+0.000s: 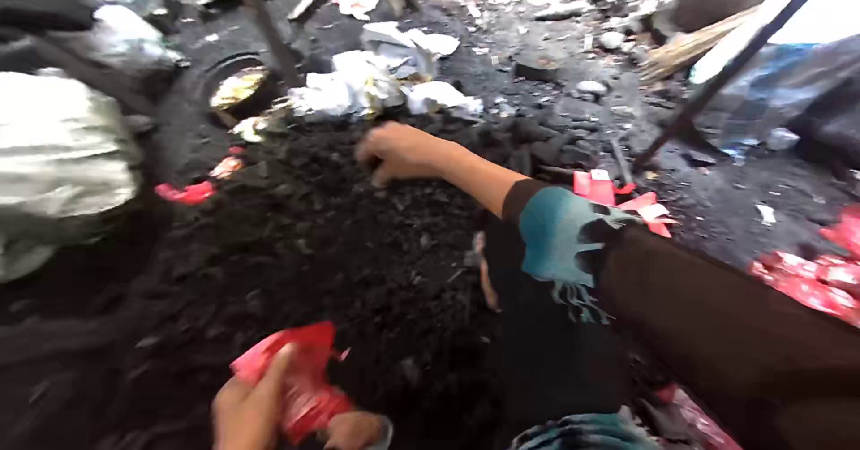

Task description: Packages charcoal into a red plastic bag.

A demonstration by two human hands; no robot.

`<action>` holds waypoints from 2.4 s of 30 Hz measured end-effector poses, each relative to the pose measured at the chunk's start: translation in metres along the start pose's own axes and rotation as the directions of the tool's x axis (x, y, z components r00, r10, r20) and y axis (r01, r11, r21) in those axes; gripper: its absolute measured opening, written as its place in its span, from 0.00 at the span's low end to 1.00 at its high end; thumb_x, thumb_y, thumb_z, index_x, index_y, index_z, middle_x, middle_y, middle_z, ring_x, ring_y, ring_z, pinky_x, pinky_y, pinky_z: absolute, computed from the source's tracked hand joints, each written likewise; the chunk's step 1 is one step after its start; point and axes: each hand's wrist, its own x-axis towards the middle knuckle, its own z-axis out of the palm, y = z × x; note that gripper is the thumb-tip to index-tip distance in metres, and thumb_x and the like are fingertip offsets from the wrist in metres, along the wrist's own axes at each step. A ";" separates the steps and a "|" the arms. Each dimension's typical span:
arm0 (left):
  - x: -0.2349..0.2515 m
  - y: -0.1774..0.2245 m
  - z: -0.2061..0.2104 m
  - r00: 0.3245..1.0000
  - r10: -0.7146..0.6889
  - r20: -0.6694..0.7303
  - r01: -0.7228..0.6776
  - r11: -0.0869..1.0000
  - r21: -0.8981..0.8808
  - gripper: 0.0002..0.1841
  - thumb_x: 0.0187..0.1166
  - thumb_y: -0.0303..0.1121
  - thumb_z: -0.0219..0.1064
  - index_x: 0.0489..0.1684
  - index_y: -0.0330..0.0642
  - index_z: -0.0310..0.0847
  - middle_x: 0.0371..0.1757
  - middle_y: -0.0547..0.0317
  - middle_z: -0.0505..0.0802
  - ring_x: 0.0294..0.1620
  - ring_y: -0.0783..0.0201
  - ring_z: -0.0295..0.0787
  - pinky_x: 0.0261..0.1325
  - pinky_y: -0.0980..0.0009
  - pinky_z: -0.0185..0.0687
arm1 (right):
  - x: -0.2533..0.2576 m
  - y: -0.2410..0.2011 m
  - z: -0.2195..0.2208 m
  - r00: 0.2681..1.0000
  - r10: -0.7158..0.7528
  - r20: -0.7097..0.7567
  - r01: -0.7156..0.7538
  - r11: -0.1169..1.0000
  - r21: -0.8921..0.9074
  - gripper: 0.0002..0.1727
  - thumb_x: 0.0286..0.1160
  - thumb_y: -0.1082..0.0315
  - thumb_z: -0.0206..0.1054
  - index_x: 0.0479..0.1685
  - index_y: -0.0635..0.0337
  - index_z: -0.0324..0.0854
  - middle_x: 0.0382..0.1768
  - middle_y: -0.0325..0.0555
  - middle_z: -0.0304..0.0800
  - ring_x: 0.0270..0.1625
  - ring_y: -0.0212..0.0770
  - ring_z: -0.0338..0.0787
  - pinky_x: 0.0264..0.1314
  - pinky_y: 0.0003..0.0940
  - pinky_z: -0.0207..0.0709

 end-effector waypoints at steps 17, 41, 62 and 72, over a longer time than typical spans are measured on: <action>-0.016 0.026 -0.071 0.993 0.026 -0.119 -0.076 0.898 -0.433 0.06 0.83 0.25 0.63 0.42 0.44 0.86 0.28 0.69 0.94 0.23 0.76 0.89 0.28 0.77 0.89 | -0.021 -0.059 0.130 0.955 0.107 0.276 -0.293 0.479 0.828 0.08 0.74 0.77 0.68 0.47 0.70 0.85 0.30 0.45 0.87 0.30 0.32 0.82 0.38 0.29 0.78; 0.008 -0.008 0.110 0.923 -0.209 0.324 0.337 0.845 -0.414 0.11 0.79 0.31 0.73 0.45 0.30 0.82 0.42 0.48 0.89 0.40 0.61 0.88 0.47 0.63 0.87 | -0.017 -0.073 0.268 0.838 0.362 0.409 -0.370 -0.176 0.912 0.23 0.73 0.80 0.66 0.69 0.67 0.70 0.39 0.49 0.88 0.36 0.37 0.90 0.43 0.35 0.87; 0.026 -0.035 0.050 0.892 0.007 0.452 0.171 0.920 -0.352 0.09 0.75 0.20 0.65 0.43 0.41 0.90 0.50 0.55 0.90 0.46 0.63 0.86 0.50 0.64 0.83 | 0.025 -0.044 0.258 0.965 0.073 0.253 -0.208 0.801 0.561 0.17 0.71 0.77 0.71 0.59 0.59 0.90 0.49 0.60 0.95 0.52 0.60 0.93 0.58 0.67 0.81; 0.011 -0.106 0.135 0.691 -0.698 -0.189 0.657 0.715 -0.237 0.42 0.76 0.47 0.76 0.81 0.23 0.64 0.80 0.26 0.74 0.80 0.32 0.71 0.79 0.38 0.66 | -0.043 0.017 0.306 0.530 0.834 0.154 -0.476 0.142 0.868 0.36 0.84 0.47 0.64 0.86 0.56 0.64 0.82 0.58 0.71 0.80 0.56 0.74 0.77 0.63 0.69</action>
